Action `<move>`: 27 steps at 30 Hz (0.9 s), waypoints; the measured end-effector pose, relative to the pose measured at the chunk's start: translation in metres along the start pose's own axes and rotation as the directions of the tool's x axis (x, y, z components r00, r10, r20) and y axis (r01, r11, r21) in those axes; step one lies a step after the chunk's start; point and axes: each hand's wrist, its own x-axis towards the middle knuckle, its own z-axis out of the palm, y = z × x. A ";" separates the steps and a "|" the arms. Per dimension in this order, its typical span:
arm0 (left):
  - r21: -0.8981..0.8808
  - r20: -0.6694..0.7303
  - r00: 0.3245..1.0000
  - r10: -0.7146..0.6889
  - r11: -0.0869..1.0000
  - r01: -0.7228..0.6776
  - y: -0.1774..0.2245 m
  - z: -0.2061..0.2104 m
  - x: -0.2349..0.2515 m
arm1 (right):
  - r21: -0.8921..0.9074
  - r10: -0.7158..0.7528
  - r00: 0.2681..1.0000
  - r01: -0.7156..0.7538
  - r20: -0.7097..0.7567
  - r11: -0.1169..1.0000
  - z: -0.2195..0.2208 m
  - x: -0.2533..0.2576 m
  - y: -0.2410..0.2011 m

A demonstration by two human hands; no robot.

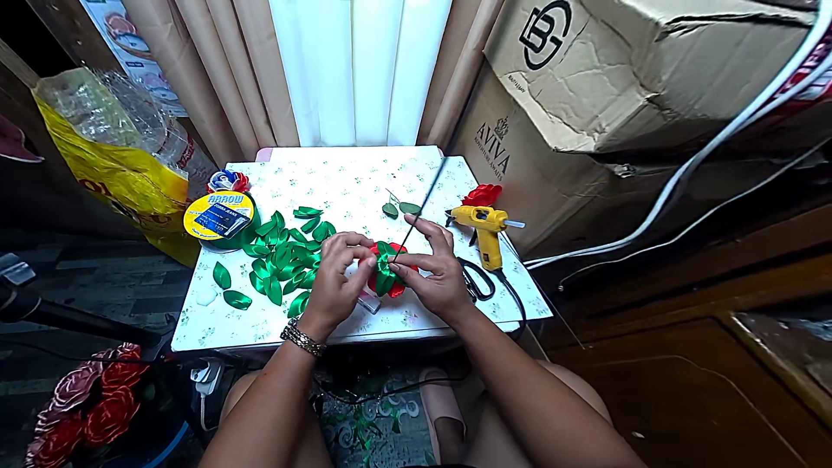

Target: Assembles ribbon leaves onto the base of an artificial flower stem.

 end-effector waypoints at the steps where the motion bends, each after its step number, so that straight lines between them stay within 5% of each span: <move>1: -0.049 -0.022 0.999 -0.039 0.998 0.038 0.000 -0.004 0.000 | -0.001 0.002 1.000 -0.002 -0.005 1.000 -0.001 0.000 0.000; 9: -0.193 -0.154 0.976 -0.156 0.973 0.125 -0.003 -0.013 -0.001 | 0.093 0.026 0.999 -0.024 -0.022 0.995 -0.002 0.000 0.003; 11: -0.403 0.063 0.945 -0.321 0.858 0.318 -0.002 -0.013 -0.004 | 0.147 0.048 0.999 -0.050 0.015 0.988 -0.002 -0.001 0.003; 13: -0.553 0.339 0.837 -0.430 0.628 0.547 -0.002 -0.013 -0.002 | 0.229 0.067 0.996 -0.078 0.054 0.970 -0.003 0.000 0.003; 17: -0.564 0.586 0.673 -0.453 0.369 0.739 0.003 -0.012 0.002 | 0.339 0.051 0.984 -0.108 0.173 0.935 -0.006 0.001 0.002; 21: -0.521 0.602 0.621 -0.501 0.343 0.782 0.007 -0.009 0.002 | 0.325 0.072 0.959 -0.163 0.274 0.932 -0.009 0.000 0.005; 27: -0.584 0.467 0.669 -0.578 0.366 0.724 0.010 -0.003 0.003 | 0.245 0.163 0.961 -0.217 0.222 0.945 -0.007 0.001 0.002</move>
